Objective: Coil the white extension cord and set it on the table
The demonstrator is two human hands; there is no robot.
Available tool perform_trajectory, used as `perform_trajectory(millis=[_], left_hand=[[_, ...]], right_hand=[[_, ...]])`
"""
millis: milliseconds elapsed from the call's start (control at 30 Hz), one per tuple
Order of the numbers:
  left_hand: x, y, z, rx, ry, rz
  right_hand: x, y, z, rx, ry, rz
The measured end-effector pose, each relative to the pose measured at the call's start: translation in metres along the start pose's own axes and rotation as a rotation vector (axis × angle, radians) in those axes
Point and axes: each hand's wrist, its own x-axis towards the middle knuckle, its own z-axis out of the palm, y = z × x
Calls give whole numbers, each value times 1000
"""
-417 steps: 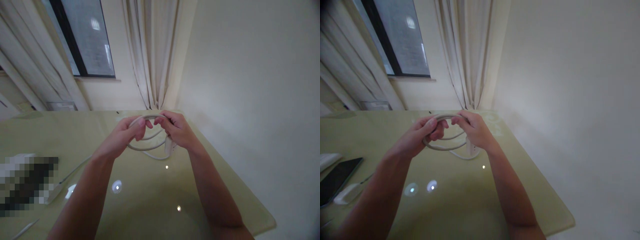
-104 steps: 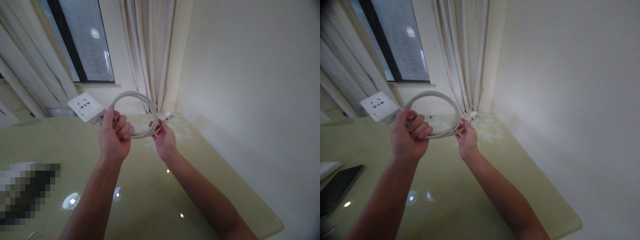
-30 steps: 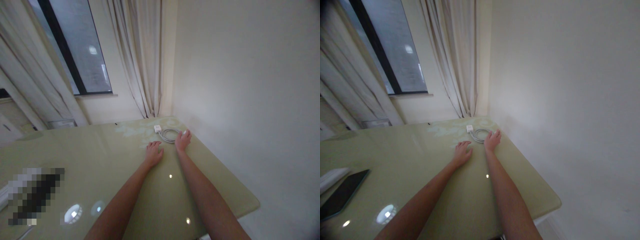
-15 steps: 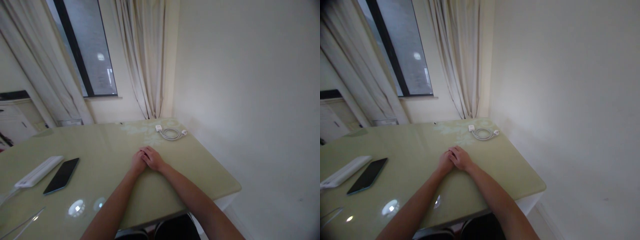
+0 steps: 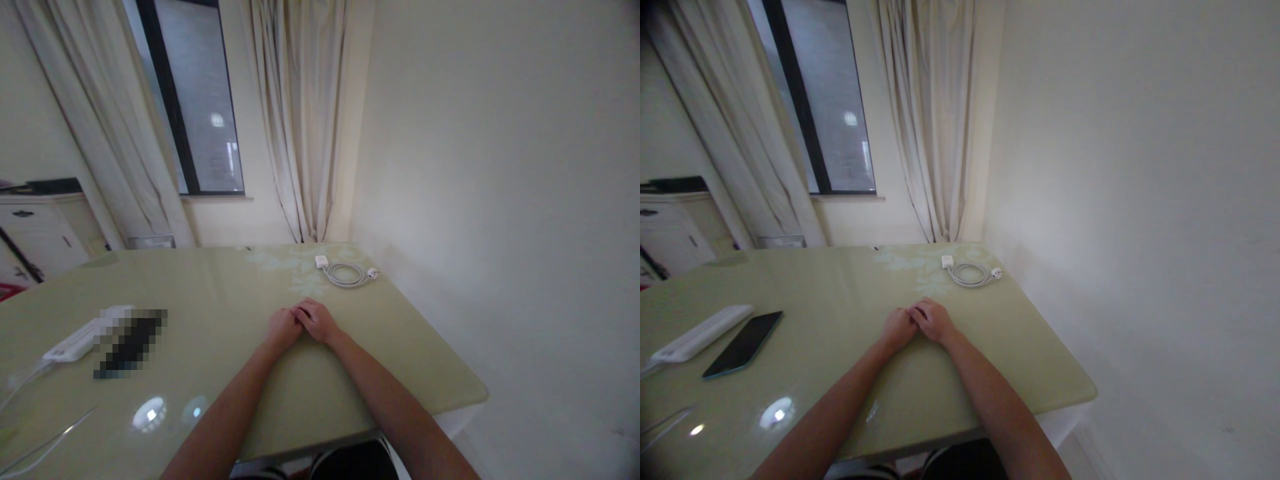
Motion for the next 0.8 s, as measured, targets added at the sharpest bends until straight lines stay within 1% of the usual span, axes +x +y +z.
perform_trajectory(millis=[100, 267, 400, 500, 633, 733, 800], left_hand=[[-1, 0, 1, 5, 30, 16], [-3, 0, 1, 3, 41, 43], [-9, 0, -2, -20, 58, 86], [-13, -1, -3, -45, 86, 102], [-14, -4, -2, -64, 113, 112], [-13, -6, -1, -85, 135, 116], [-12, -7, 0, -100, 144, 121]], right_hand=[[0, 0, -1, -8, 9, -6], [-1, 2, 0, -55, 24, 12], [-2, 5, -1, -108, 85, 67], [-3, 6, -2, -104, 111, 122], [-3, 6, -4, -93, 102, 135], [-3, 4, -2, -129, 78, 137], [-3, 4, -1, -173, 66, 175]])
